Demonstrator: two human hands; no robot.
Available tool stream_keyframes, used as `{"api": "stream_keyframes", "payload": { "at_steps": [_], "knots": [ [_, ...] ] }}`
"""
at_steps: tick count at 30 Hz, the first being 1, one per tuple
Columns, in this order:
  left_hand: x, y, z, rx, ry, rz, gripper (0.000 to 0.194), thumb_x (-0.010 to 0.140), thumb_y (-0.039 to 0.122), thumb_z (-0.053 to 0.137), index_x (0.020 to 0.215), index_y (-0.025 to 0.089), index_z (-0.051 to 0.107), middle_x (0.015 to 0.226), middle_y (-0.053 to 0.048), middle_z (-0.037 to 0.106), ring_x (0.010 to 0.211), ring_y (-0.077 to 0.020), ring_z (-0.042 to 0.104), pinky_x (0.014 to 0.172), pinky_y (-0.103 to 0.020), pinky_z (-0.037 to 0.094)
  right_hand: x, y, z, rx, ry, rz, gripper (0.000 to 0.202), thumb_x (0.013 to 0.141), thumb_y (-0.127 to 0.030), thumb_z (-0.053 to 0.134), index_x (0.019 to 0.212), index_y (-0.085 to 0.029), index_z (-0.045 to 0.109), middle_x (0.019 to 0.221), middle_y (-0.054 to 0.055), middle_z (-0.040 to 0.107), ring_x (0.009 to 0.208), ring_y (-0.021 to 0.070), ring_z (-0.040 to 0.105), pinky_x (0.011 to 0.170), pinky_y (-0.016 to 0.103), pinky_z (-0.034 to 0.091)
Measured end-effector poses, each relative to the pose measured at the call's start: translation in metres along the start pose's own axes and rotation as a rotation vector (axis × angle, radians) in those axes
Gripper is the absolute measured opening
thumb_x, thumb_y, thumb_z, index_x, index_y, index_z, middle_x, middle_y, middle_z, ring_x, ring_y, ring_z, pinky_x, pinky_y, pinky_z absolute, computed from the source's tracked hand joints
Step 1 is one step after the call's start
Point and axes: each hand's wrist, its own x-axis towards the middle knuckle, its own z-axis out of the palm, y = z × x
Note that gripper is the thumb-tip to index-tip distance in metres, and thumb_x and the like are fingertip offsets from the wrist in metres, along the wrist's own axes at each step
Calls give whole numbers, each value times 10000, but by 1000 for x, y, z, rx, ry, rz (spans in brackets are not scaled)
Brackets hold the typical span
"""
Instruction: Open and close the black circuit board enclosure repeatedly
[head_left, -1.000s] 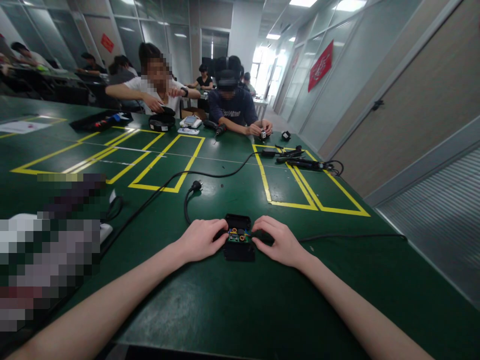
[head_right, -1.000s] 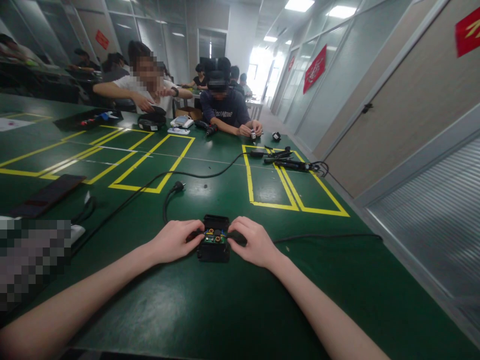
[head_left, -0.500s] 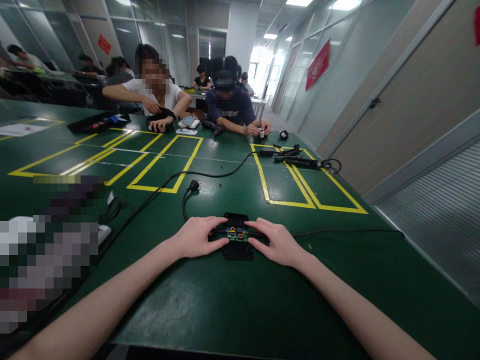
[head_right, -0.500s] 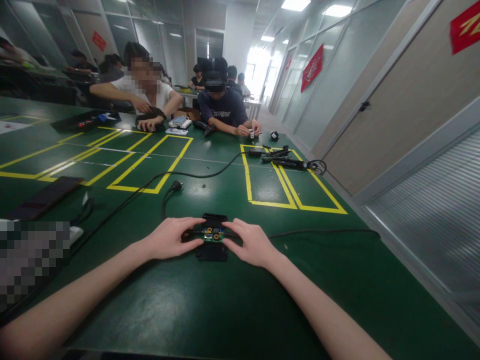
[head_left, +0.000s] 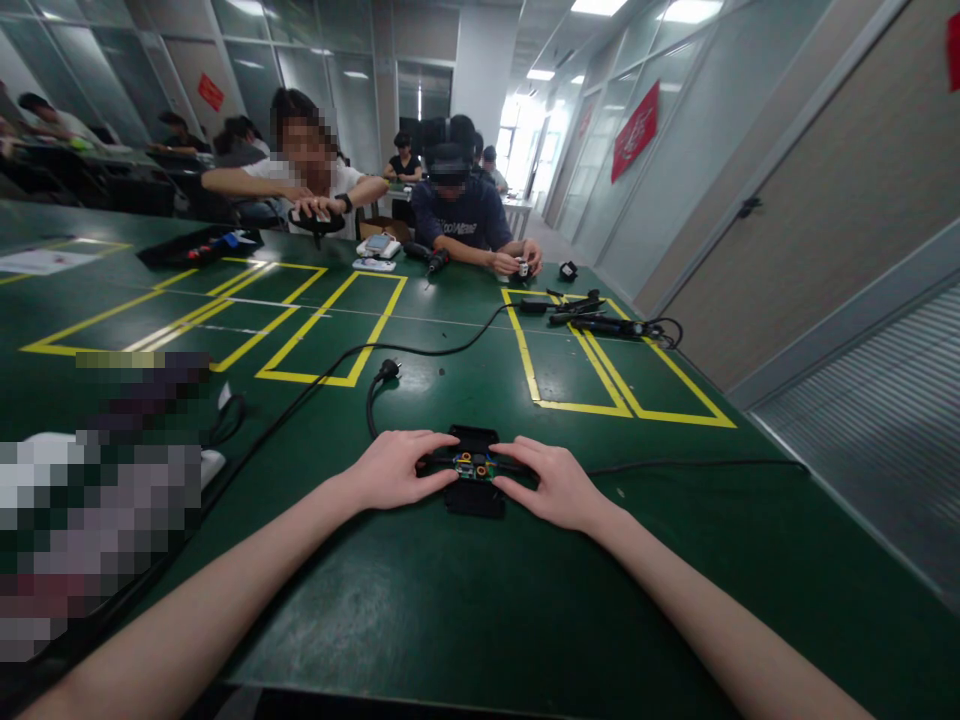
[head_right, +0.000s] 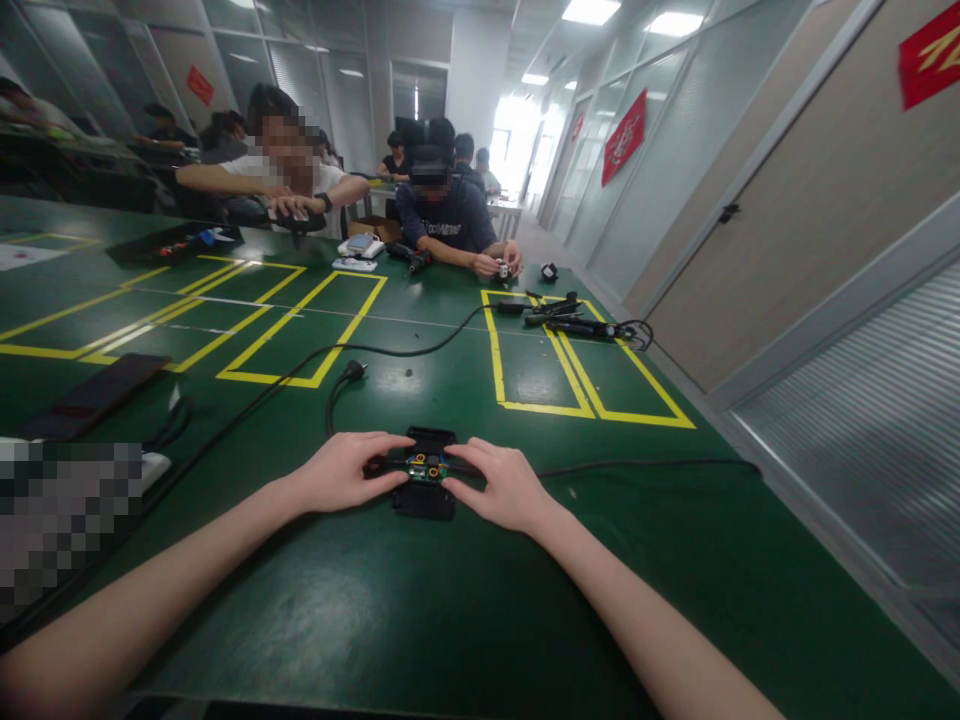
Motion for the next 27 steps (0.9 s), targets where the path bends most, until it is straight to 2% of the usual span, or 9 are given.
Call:
{"api": "stream_keyframes", "payload": {
  "at_steps": [4, 7, 11, 14, 18, 20, 24, 27],
  "knots": [
    [0, -5, -2, -11, 31, -5, 416, 957, 438, 620, 1308, 225, 682, 916, -20, 766, 733, -178, 698, 681, -261, 501, 0, 4, -2, 24, 12, 31, 246, 1000, -290, 578, 1210, -210, 677, 953, 56, 740, 760, 189, 701, 693, 298, 533],
    [1, -10, -5, -2, 58, -26, 337, 955, 407, 607, 1195, 203, 728, 798, -6, 721, 666, -165, 653, 630, -251, 458, 0, 9, -6, 19, -12, 94, 171, 1011, -306, 552, 1056, -203, 680, 899, 51, 733, 727, 185, 677, 665, 289, 488],
    [2, -13, -9, -38, 49, -10, 258, 950, 373, 613, 987, 176, 775, 780, -26, 721, 639, -153, 621, 612, -247, 429, 1, 13, -10, 10, -92, 127, 325, 1054, -342, 473, 790, -213, 610, 770, 42, 684, 697, 190, 647, 644, 292, 416],
    [2, -12, -9, -168, 25, -8, 261, 947, 342, 604, 894, 166, 790, 792, -44, 740, 665, -153, 633, 630, -245, 439, 1, 13, -11, 70, -96, 163, 435, 1071, -386, 420, 683, -219, 524, 653, 18, 605, 620, 175, 588, 614, 290, 374],
    [2, -10, -9, -473, 1, -119, 295, 915, 383, 623, 868, 143, 789, 807, -54, 750, 721, -169, 643, 669, -251, 465, 2, 8, -15, 251, -43, 193, 519, 1081, -495, 376, 686, -206, 551, 635, 6, 588, 600, 156, 542, 614, 281, 379],
    [2, -10, -9, -572, -33, -166, 313, 890, 414, 644, 858, 135, 782, 779, -43, 730, 706, -163, 610, 670, -252, 456, 2, 5, -18, 325, -55, 194, 561, 1075, -550, 379, 688, -197, 578, 631, 1, 584, 596, 148, 526, 613, 276, 381],
    [0, -7, -15, -657, -175, -181, 323, 848, 440, 692, 834, 128, 774, 750, -27, 687, 685, -147, 546, 652, -247, 415, 0, 2, -24, 403, -136, 176, 614, 1053, -621, 409, 678, -182, 617, 617, -1, 571, 594, 143, 520, 606, 269, 382],
    [-2, -4, -20, -662, -272, -202, 333, 837, 451, 711, 811, 123, 759, 628, 16, 580, 599, -114, 447, 585, -232, 344, -2, 0, -24, 420, -187, 164, 605, 1052, -614, 427, 690, -178, 638, 631, 4, 594, 595, 138, 523, 609, 267, 385]
  ]
}}
